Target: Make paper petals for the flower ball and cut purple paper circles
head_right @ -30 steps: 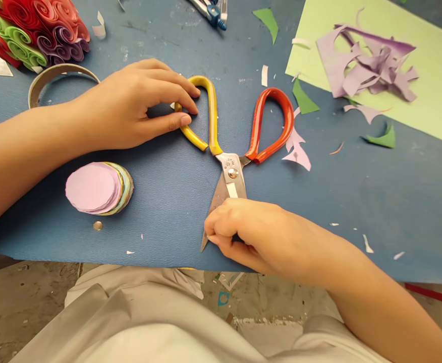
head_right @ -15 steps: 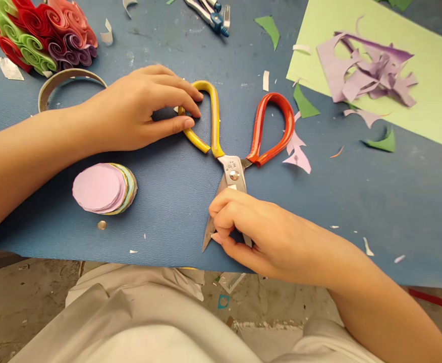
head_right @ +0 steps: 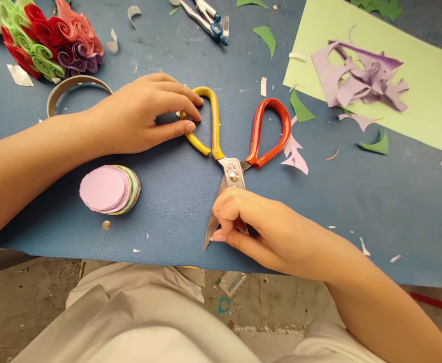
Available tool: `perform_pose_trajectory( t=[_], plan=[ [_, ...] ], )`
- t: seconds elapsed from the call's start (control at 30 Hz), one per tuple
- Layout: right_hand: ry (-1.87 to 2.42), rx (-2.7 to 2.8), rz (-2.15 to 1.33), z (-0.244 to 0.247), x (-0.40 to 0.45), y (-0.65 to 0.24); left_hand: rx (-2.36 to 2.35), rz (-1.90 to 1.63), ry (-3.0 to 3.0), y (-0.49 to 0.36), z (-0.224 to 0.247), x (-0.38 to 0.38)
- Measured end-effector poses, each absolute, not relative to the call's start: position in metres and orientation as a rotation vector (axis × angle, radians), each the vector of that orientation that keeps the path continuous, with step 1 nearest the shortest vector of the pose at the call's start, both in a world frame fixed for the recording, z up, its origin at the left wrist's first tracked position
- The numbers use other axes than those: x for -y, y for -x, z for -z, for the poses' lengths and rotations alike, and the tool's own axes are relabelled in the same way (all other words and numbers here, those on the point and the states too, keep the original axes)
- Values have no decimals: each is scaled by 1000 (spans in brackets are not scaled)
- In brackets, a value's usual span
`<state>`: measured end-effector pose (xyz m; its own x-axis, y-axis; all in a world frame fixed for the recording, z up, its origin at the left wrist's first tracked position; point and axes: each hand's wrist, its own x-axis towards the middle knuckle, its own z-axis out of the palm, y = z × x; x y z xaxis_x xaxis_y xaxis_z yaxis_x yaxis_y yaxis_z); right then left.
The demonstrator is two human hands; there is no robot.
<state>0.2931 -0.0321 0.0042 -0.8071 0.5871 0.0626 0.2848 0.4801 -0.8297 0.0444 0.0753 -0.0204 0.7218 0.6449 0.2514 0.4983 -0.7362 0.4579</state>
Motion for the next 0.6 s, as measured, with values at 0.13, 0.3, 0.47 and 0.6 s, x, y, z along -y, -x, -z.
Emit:
perform_pose_trajectory(
  t=[0.13, 0.3, 0.47, 0.6],
  plan=[
    [916, 2174, -1141, -9, 34, -292, -894, -697, -2452, -47, 5, -64],
    [1128, 1829, -1426, -11, 33, -293, -767, -755, -2282, -59, -21, -29],
    [1044, 1612, -1827, -14, 33, -288, -670, -783, -2356, -70, -26, -4],
    [1030, 1495, -1983, -17, 37, -284, -587, -883, -2398, -75, -23, 5]
  ],
)
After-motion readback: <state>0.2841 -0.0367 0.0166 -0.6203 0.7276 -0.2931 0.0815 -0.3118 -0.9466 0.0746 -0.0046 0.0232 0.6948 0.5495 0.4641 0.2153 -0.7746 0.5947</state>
